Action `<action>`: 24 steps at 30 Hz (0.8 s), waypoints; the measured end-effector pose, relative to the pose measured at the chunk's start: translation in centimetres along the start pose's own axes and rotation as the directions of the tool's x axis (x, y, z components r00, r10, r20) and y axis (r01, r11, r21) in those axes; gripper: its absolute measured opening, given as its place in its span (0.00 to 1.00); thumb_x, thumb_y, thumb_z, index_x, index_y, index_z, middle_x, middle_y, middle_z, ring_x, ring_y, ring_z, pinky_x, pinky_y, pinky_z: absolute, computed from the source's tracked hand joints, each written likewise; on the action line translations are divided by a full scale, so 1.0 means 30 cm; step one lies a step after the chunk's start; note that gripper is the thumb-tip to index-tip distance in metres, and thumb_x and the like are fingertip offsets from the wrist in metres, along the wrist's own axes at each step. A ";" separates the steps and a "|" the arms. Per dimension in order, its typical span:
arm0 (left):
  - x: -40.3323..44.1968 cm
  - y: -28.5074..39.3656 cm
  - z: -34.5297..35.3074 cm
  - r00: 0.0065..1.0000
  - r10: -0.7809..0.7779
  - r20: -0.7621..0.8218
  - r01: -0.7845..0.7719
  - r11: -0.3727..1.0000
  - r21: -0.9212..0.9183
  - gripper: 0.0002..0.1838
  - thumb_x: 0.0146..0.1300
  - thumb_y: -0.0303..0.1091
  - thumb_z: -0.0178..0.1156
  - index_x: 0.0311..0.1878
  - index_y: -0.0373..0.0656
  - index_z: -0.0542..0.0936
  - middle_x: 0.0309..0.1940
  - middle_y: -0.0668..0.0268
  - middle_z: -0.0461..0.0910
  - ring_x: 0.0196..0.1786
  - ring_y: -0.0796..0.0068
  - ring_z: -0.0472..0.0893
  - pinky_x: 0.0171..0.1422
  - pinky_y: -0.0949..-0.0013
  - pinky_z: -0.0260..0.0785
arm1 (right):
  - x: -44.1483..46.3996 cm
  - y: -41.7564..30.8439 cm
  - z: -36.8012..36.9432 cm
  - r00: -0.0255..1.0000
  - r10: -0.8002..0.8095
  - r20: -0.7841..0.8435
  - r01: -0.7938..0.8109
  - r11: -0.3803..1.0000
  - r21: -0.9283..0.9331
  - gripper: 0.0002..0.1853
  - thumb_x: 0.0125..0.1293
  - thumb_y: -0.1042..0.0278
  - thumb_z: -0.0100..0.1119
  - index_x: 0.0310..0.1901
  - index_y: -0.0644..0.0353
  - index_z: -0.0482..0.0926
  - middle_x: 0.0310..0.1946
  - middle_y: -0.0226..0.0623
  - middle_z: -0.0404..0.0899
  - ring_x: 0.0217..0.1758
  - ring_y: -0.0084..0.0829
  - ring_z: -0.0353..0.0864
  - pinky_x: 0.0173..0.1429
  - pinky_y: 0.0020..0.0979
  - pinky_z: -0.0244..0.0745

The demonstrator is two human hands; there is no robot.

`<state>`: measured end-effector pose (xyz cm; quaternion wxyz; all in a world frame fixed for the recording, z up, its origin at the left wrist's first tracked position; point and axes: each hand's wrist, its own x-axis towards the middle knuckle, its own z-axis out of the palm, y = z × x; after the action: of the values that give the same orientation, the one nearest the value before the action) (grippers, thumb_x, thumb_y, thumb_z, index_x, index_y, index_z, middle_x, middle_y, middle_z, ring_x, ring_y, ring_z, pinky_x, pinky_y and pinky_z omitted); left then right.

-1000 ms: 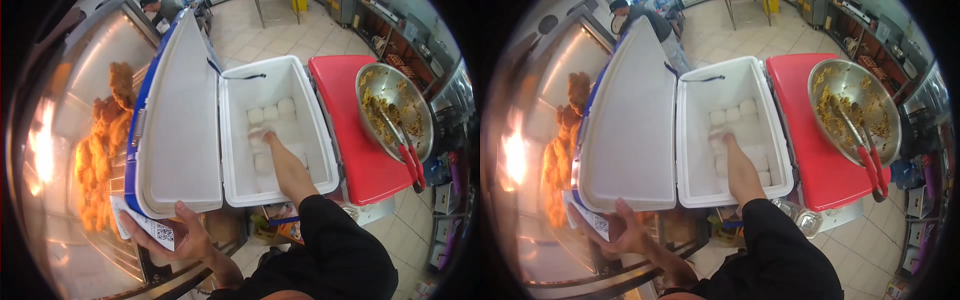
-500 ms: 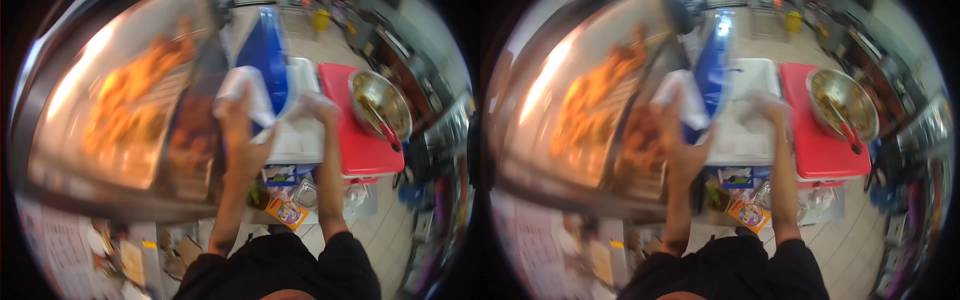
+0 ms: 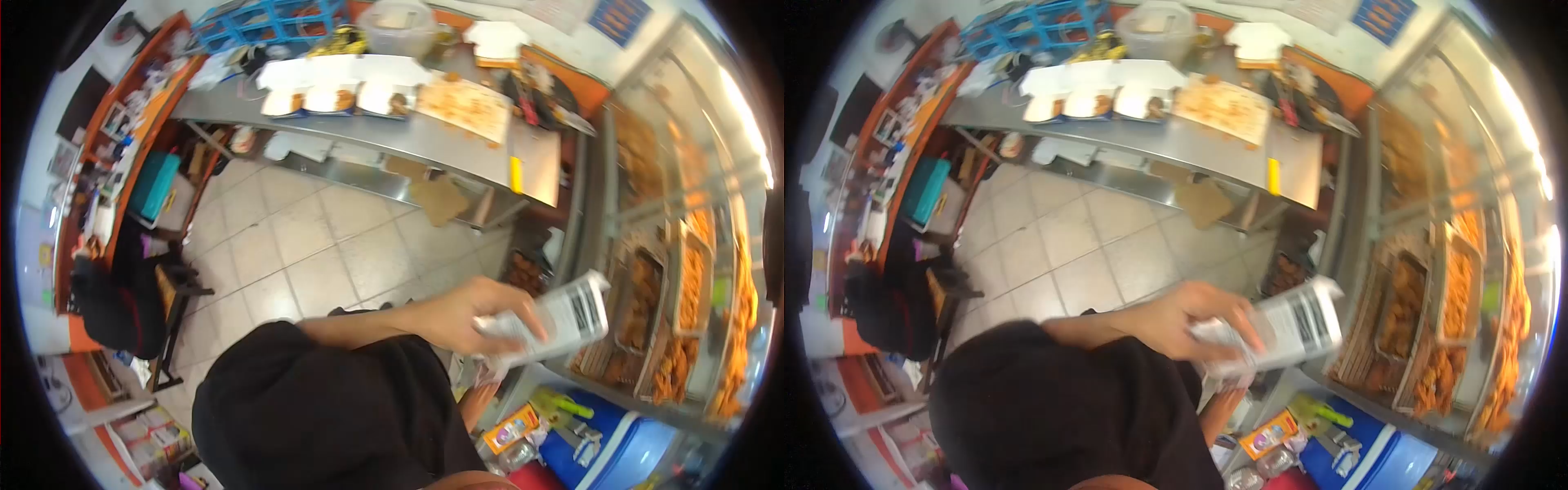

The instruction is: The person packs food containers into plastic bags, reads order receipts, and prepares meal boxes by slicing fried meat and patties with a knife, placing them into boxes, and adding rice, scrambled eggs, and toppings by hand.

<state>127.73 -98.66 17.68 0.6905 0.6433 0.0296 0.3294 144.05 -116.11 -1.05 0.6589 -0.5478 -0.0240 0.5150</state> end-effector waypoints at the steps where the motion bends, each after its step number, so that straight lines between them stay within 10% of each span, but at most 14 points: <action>1: -0.091 0.040 -0.118 0.982 -0.114 -0.148 0.108 0.993 -0.051 0.12 0.63 0.24 0.64 0.50 0.40 0.83 0.49 0.59 0.83 0.52 0.68 0.82 0.57 0.67 0.71 | 0.078 0.042 0.122 0.992 0.080 0.096 -0.076 0.996 -0.044 0.20 0.68 0.64 0.55 0.57 0.66 0.75 0.53 0.47 0.78 0.56 0.38 0.78 0.60 0.35 0.75; 3: -0.255 0.072 -0.353 0.932 -0.038 -0.361 0.070 0.995 0.076 0.19 0.68 0.26 0.58 0.62 0.36 0.76 0.58 0.60 0.77 0.59 0.73 0.76 0.62 0.69 0.67 | 0.262 0.116 0.391 0.936 0.201 0.289 -0.137 0.964 -0.227 0.19 0.71 0.65 0.53 0.59 0.67 0.74 0.55 0.48 0.77 0.58 0.38 0.79 0.62 0.35 0.75; 6: -0.443 0.176 -0.599 0.731 0.070 -0.679 0.031 0.990 0.135 0.24 0.64 0.21 0.59 0.64 0.31 0.73 0.58 0.57 0.76 0.59 0.70 0.76 0.64 0.69 0.66 | 0.585 0.256 0.728 0.622 0.007 0.783 0.610 0.623 -0.490 0.18 0.68 0.72 0.53 0.58 0.65 0.76 0.54 0.49 0.79 0.56 0.42 0.80 0.61 0.37 0.75; 8: -0.549 0.203 -0.717 0.444 0.090 -0.892 0.061 0.990 0.130 0.30 0.56 0.24 0.65 0.64 0.27 0.71 0.52 0.51 0.79 0.52 0.66 0.81 0.56 0.66 0.74 | 0.804 0.361 1.043 0.255 -0.259 0.932 0.947 0.260 -0.187 0.16 0.66 0.65 0.58 0.53 0.63 0.80 0.45 0.42 0.82 0.49 0.34 0.81 0.52 0.33 0.77; 9: -0.598 0.211 -0.779 0.369 0.134 -0.920 0.081 0.981 0.175 0.30 0.56 0.24 0.64 0.64 0.27 0.70 0.52 0.51 0.79 0.51 0.66 0.81 0.55 0.65 0.75 | 0.902 0.413 1.222 -0.139 -0.478 0.867 0.990 -0.046 0.133 0.18 0.65 0.56 0.62 0.48 0.61 0.83 0.37 0.34 0.84 0.41 0.25 0.83 0.42 0.29 0.78; 10: -0.643 0.218 -0.848 0.295 0.183 -0.938 0.103 0.970 0.222 0.30 0.56 0.23 0.64 0.64 0.28 0.70 0.52 0.51 0.79 0.49 0.66 0.81 0.53 0.64 0.75 | 0.977 0.441 1.378 0.298 -0.243 0.923 0.908 0.370 -0.195 0.19 0.65 0.56 0.62 0.50 0.62 0.82 0.40 0.35 0.84 0.42 0.25 0.83 0.43 0.29 0.79; 12: -0.687 0.240 -0.989 0.187 0.270 -0.945 0.125 0.947 0.295 0.30 0.56 0.22 0.63 0.65 0.28 0.70 0.52 0.51 0.78 0.47 0.66 0.82 0.50 0.64 0.76 | 1.055 0.412 1.726 0.616 0.240 0.750 0.485 0.634 -0.602 0.22 0.65 0.56 0.63 0.53 0.64 0.80 0.43 0.37 0.84 0.43 0.25 0.82 0.44 0.30 0.80; 15: -0.686 0.286 -1.234 0.081 0.342 -0.936 0.142 0.926 0.351 0.31 0.56 0.21 0.61 0.65 0.29 0.69 0.53 0.51 0.77 0.43 0.66 0.81 0.47 0.63 0.77 | 1.348 0.579 2.148 0.518 0.262 0.814 0.307 0.831 -0.463 0.18 0.67 0.59 0.60 0.48 0.66 0.83 0.43 0.41 0.85 0.41 0.30 0.81 0.42 0.34 0.77; 17: -0.656 0.334 -1.389 0.010 0.351 -0.936 0.191 0.918 0.347 0.31 0.55 0.20 0.60 0.65 0.29 0.69 0.53 0.51 0.77 0.42 0.67 0.81 0.45 0.64 0.76 | 1.648 0.820 2.335 0.536 0.341 0.772 0.358 0.737 -0.573 0.21 0.59 0.56 0.68 0.46 0.66 0.84 0.41 0.39 0.85 0.42 0.32 0.82 0.43 0.36 0.76; 19: -0.625 0.379 -1.542 -0.002 0.375 -0.927 0.209 0.907 0.366 0.30 0.54 0.19 0.59 0.64 0.29 0.70 0.52 0.51 0.78 0.43 0.65 0.82 0.46 0.64 0.77 | 1.587 0.802 2.492 0.783 0.300 0.545 0.487 0.250 -0.837 0.25 0.54 0.54 0.72 0.47 0.66 0.83 0.42 0.41 0.85 0.43 0.33 0.82 0.44 0.36 0.76; 20: -0.603 0.399 -1.612 -0.006 0.394 -0.919 0.215 0.898 0.383 0.29 0.55 0.18 0.59 0.64 0.29 0.70 0.50 0.51 0.78 0.42 0.64 0.83 0.46 0.65 0.78 | 1.587 0.873 2.489 0.781 0.043 0.623 0.566 0.374 -0.735 0.27 0.51 0.53 0.74 0.46 0.66 0.83 0.41 0.47 0.85 0.42 0.37 0.84 0.44 0.38 0.76; 24: -0.583 0.447 -1.859 -0.075 0.346 -0.935 0.205 0.923 0.325 0.28 0.55 0.18 0.59 0.63 0.29 0.71 0.47 0.50 0.80 0.41 0.65 0.83 0.45 0.67 0.78 | 1.529 0.851 2.480 0.768 0.006 0.641 0.639 0.073 -0.766 0.23 0.50 0.51 0.74 0.38 0.65 0.82 0.33 0.49 0.83 0.36 0.41 0.82 0.42 0.40 0.75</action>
<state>82.56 -59.42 13.66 0.2907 0.3112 0.5516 0.7172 104.56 -35.24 -14.89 0.2146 -0.6640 -0.6382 0.3250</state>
